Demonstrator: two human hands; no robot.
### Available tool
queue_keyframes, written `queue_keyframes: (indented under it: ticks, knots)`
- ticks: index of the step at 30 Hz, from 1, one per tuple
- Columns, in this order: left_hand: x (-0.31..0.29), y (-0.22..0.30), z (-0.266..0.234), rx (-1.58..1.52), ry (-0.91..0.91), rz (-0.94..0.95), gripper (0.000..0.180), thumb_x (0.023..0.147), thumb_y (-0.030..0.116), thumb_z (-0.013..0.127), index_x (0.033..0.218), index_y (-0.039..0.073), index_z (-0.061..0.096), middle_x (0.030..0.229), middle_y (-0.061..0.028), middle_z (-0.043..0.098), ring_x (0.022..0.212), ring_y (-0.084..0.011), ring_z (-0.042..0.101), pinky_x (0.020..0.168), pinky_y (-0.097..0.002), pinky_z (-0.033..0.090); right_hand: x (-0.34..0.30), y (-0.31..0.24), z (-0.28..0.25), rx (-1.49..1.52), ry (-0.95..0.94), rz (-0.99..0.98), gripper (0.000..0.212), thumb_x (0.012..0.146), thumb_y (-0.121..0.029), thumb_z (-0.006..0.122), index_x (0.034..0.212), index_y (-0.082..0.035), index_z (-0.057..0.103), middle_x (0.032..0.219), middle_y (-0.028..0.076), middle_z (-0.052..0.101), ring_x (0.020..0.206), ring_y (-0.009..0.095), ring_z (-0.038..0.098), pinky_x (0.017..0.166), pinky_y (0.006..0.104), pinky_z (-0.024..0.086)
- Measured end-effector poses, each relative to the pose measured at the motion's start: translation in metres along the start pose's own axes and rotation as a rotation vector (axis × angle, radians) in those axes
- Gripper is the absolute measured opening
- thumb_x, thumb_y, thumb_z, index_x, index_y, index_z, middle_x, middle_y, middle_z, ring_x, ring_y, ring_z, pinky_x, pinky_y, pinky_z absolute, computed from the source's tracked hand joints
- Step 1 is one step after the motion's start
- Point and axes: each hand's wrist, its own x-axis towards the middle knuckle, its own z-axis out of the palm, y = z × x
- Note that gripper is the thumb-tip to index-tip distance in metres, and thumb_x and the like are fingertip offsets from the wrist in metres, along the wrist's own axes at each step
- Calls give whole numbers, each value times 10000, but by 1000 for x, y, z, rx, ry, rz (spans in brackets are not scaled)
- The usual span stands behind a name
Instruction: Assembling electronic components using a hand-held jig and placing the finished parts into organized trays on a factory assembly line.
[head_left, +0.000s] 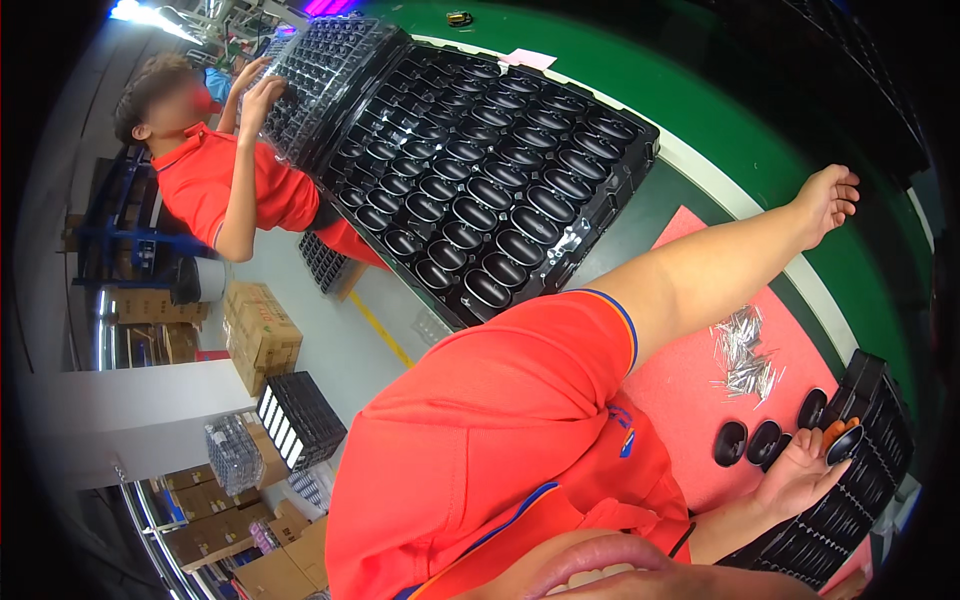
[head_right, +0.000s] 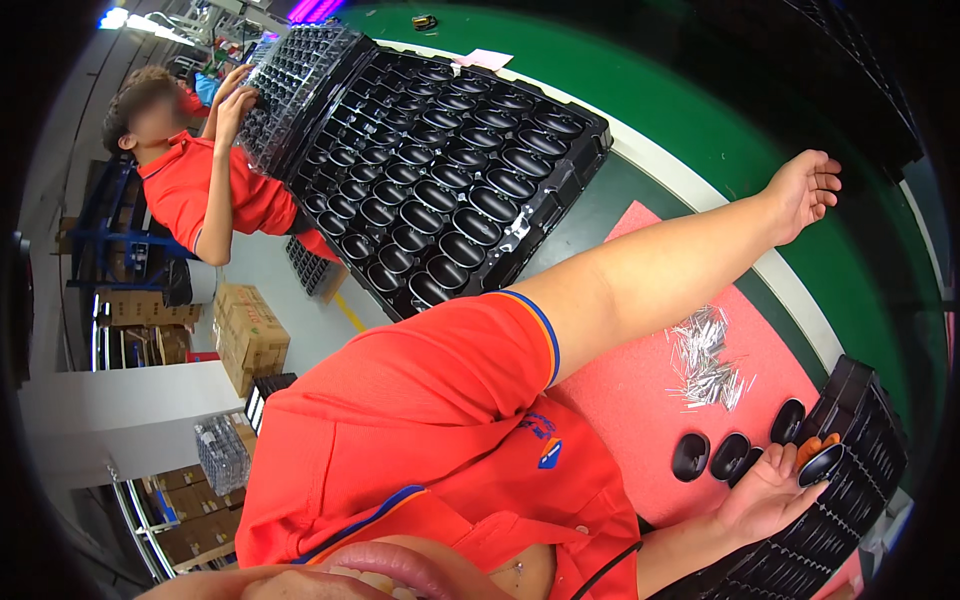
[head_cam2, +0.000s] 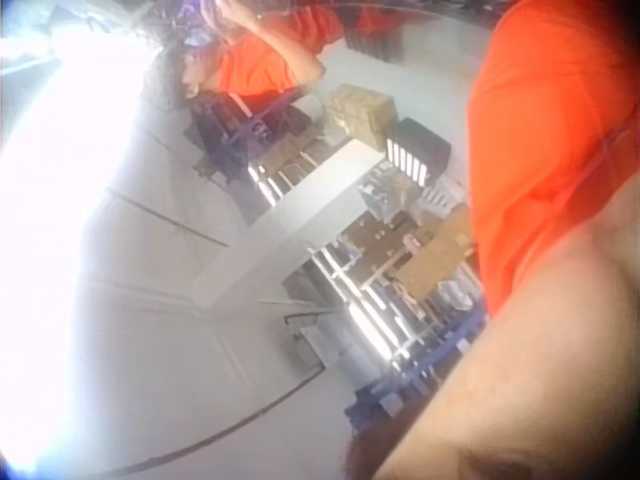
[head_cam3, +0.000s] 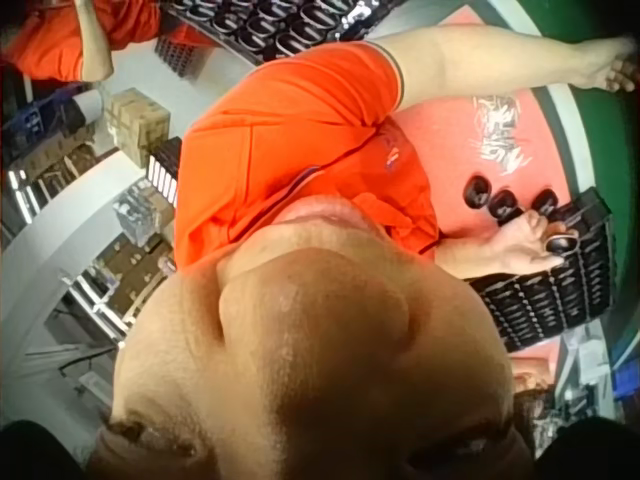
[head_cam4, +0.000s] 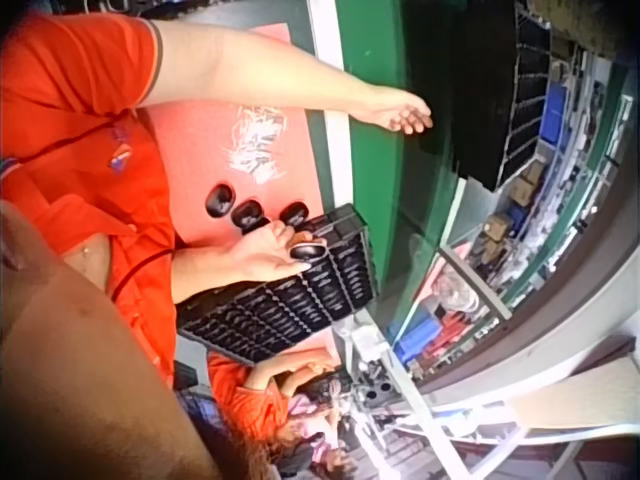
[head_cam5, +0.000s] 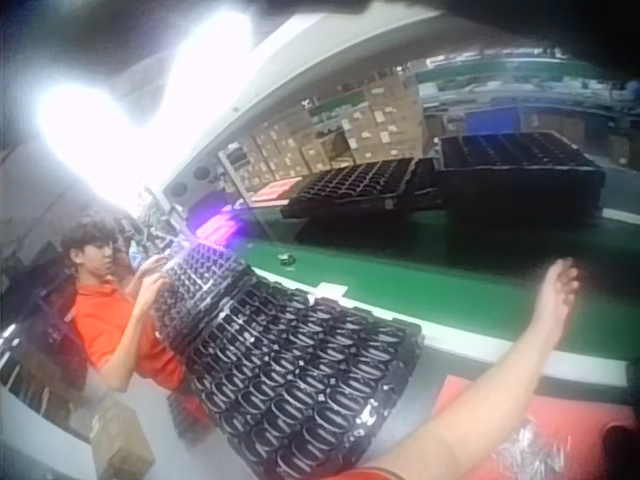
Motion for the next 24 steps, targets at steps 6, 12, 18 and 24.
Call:
queue_keyframes:
  ticks: [6,12,18,24]
  knots:
    - [-2,1,1,4,3,1,253,863,336,489,938,107,564,798,-2,568,672,-113,525,581,-241,406,0,1,5,-9,15,-12,480,968,-245,449,1355,23,355,1268,129,496,720,140,368,721,272,337]
    - [-1,1,0,9,-2,1,250,866,332,483,940,107,565,802,-2,568,677,-114,525,589,-239,408,1,3,6,25,47,-6,439,958,-238,471,1311,18,425,1266,119,497,709,146,345,702,275,330]
    - [0,0,0,-1,4,-4,245,864,328,484,932,109,569,799,-2,570,673,-114,526,583,-240,410,0,1,8,25,69,-14,436,953,-236,480,1306,16,433,1238,111,509,713,148,337,696,277,329]
    - [2,-1,-2,-5,-4,-1,248,863,329,483,934,107,567,795,-2,568,665,-116,526,582,-243,410,1,1,5,18,67,-9,453,953,-233,483,1315,27,405,1247,121,500,716,148,348,708,275,333]
